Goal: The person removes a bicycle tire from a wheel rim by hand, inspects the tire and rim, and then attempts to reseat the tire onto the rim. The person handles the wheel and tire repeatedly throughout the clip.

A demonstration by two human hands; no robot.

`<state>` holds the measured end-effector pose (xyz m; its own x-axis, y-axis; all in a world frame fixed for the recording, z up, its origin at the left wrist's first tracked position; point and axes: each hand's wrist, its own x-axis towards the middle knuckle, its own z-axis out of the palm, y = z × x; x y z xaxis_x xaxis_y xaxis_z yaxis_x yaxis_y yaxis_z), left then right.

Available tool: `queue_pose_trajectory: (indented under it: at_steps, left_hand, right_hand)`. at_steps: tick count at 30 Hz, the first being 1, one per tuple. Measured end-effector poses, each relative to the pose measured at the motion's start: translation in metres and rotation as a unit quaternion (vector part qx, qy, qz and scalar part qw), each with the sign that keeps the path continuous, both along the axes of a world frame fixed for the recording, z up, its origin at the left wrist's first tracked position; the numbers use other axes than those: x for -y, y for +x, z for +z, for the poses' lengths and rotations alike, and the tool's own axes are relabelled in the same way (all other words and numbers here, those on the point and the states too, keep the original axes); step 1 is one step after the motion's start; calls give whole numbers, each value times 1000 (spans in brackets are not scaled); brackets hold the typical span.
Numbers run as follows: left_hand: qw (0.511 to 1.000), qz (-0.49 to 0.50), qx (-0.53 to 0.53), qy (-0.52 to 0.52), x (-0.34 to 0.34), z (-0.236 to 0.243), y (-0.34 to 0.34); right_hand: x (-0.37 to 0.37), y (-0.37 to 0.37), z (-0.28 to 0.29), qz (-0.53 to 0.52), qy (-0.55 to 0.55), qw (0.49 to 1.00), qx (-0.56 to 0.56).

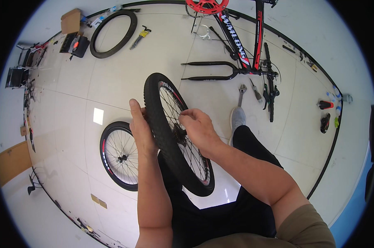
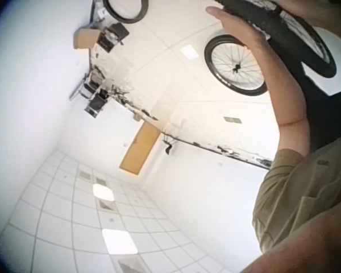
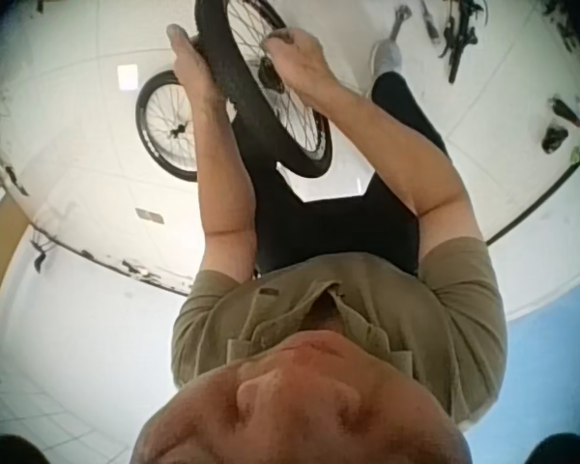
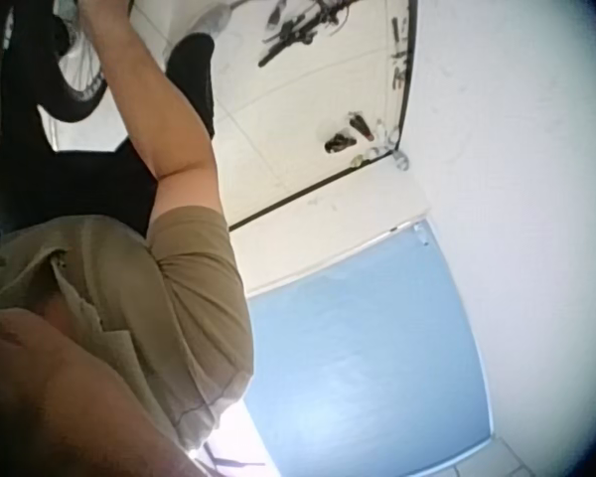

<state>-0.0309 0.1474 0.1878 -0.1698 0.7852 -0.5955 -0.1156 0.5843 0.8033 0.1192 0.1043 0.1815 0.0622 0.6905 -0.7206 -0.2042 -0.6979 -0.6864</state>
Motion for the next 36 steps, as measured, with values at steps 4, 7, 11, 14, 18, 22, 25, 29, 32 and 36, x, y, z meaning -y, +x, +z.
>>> queue_pose_trajectory:
  at_steps: [4, 7, 11, 14, 18, 22, 25, 29, 32, 36]
  left_hand:
    - [999, 17, 34, 32, -1, -12, 6]
    - [994, -1, 113, 1, 0, -8, 9]
    - [990, -8, 137, -29, 1, -10, 15]
    - [985, -14, 173, -21, 1, -15, 14]
    - [987, -20, 160, 3, 3, -14, 12]
    - [983, -21, 168, 65, 8, 1, 22]
    - [983, -5, 162, 84, 11, 13, 29]
    - [978, -15, 155, 141, 17, 3, 20]
    - [973, -32, 141, 181, 20, -4, 18]
    - [972, -22, 157, 173, 20, -8, 19]
  right_hand:
    - [5, -5, -6, 11, -18, 1000, -15]
    - [7, -8, -6, 20, -22, 1000, -11]
    - [7, -12, 0, 15, -19, 999, -46]
    - [8, -13, -4, 18, 5, 997, -81]
    - [5, -10, 5, -30, 12, 978, -205]
    - [5, -8, 19, -88, -7, 959, -271]
    - [15, -9, 18, -50, 74, 964, -249]
    - [27, -11, 21, -65, 98, 950, -291]
    - [33, -20, 11, -87, 139, 957, -240]
    - [28, -20, 9, -76, 131, 978, -143]
